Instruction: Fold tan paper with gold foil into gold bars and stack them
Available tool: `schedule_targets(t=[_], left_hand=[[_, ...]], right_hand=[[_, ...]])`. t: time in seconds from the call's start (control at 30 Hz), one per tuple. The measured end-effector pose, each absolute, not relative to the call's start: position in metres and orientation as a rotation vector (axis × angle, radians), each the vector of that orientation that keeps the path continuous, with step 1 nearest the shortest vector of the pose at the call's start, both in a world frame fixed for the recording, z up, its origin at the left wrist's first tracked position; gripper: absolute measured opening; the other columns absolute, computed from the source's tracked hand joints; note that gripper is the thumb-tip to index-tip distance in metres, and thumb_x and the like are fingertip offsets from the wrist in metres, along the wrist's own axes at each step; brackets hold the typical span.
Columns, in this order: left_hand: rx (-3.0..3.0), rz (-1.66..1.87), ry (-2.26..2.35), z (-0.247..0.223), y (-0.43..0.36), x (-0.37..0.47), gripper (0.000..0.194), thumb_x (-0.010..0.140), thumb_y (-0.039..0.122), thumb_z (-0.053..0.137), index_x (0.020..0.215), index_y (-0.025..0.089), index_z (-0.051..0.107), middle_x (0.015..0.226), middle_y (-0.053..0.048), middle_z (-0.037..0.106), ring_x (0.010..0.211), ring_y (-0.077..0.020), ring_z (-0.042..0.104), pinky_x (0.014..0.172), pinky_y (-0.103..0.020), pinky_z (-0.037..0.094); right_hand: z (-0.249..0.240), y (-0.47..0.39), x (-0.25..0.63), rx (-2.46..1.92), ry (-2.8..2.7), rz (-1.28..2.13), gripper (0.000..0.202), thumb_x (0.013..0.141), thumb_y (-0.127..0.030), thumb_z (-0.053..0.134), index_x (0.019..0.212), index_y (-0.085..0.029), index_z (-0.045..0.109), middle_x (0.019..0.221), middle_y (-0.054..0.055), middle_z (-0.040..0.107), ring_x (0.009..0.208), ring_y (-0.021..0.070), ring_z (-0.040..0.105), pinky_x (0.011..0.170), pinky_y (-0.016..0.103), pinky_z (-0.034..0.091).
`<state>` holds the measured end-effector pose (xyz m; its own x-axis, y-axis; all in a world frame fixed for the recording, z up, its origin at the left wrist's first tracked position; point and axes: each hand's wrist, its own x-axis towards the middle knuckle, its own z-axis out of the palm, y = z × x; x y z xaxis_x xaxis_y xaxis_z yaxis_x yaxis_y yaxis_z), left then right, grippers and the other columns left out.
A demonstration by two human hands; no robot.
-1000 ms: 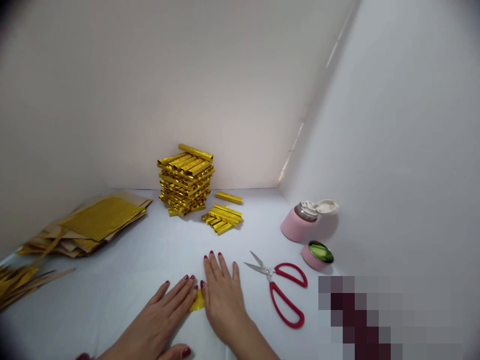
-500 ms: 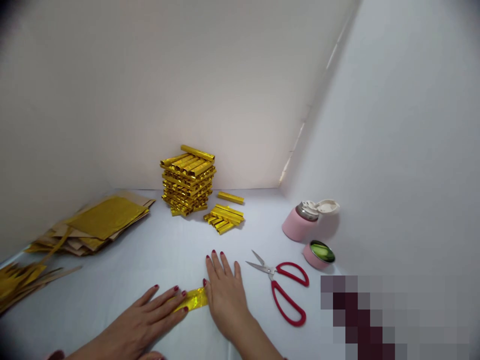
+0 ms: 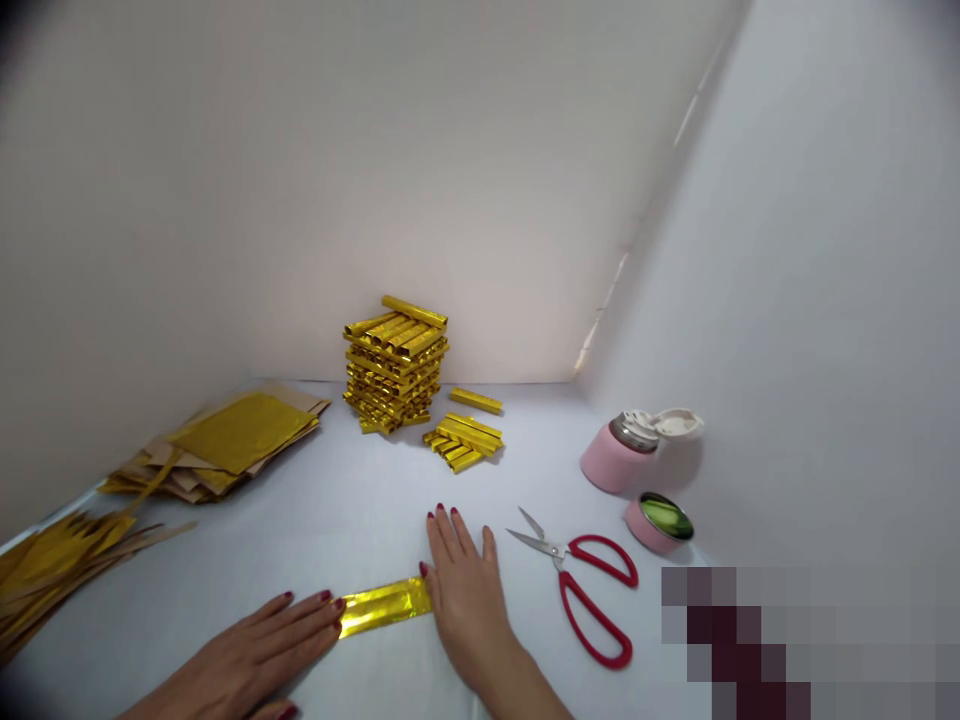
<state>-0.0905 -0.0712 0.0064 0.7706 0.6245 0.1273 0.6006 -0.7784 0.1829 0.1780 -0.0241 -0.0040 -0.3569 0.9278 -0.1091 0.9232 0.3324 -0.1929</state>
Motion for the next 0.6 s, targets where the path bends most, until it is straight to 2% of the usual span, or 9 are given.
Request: schedule_targets(t=[0.1,0.2,0.27,0.33,0.5,0.6], left_hand=[[2.843,0.240,0.980,0.004,-0.071,-0.091,0.072,0.093,0.030,0.051,0.145,0.035,0.001,0.141,0.004,0.040,0.125,-0.0164,0.045,0.103,-0.030,0.037],[2.843,0.185,0.989,0.000,-0.071,-0.093,0.073,0.093,0.030,0.051,0.146,0.033,0.001,0.142,0.002,0.038,0.125,-0.0165,0.045,0.103,-0.032,0.037],[2.842,0.174,0.999,-0.004,-0.071,-0.094,0.071,0.093,0.029,0.051,0.146,0.033,0.004,0.142,0.001,0.037,0.125,-0.0166,0.045,0.103,-0.032,0.037],[2.856,0.175,0.987,-0.006,-0.070,-0.095,0.068,0.093,0.030,0.051,0.146,0.033,0.009,0.141,0.002,0.039,0.125,-0.0169,0.045,0.103,-0.032,0.037],[2.934,0.242,0.939,-0.008,-0.068,-0.096,0.062,0.091,0.031,0.053,0.145,0.028,0.022,0.139,0.001,0.044,0.124,-0.0175,0.046,0.101,-0.030,0.039],[2.933,0.307,0.951,-0.001,-0.068,-0.097,0.056,0.091,0.030,0.053,0.142,0.028,0.030,0.137,0.001,0.048,0.122,-0.0169,0.049,0.100,-0.027,0.041]], right_hand=[[-0.008,-0.037,0.165,-1.453,-2.658,0.386,0.052,0.097,-0.029,0.028,0.147,-0.020,0.017,0.152,0.002,0.012,0.140,0.0227,0.011,0.111,0.055,0.007],[-0.017,-0.049,0.149,-1.003,-2.819,0.637,0.063,0.095,-0.049,0.033,0.147,-0.020,0.013,0.151,0.005,0.017,0.139,0.0218,0.014,0.113,0.047,0.009],[-0.022,-0.054,0.147,-0.930,-2.841,0.739,0.069,0.093,-0.056,0.034,0.147,-0.017,0.014,0.151,0.007,0.018,0.139,0.0226,0.016,0.113,0.045,0.012],[-0.023,-0.054,0.154,-1.004,-2.835,0.733,0.069,0.092,-0.055,0.036,0.147,-0.017,0.017,0.151,0.007,0.017,0.139,0.0231,0.016,0.112,0.046,0.016],[-0.016,-0.049,0.188,-1.375,-2.765,0.537,0.064,0.091,-0.038,0.044,0.146,-0.014,0.020,0.150,0.008,0.016,0.138,0.0254,0.019,0.108,0.050,0.025],[-0.011,-0.049,0.193,-1.403,-2.779,0.516,0.065,0.090,-0.037,0.045,0.146,-0.013,0.020,0.150,0.009,0.015,0.137,0.0261,0.020,0.107,0.051,0.027]])
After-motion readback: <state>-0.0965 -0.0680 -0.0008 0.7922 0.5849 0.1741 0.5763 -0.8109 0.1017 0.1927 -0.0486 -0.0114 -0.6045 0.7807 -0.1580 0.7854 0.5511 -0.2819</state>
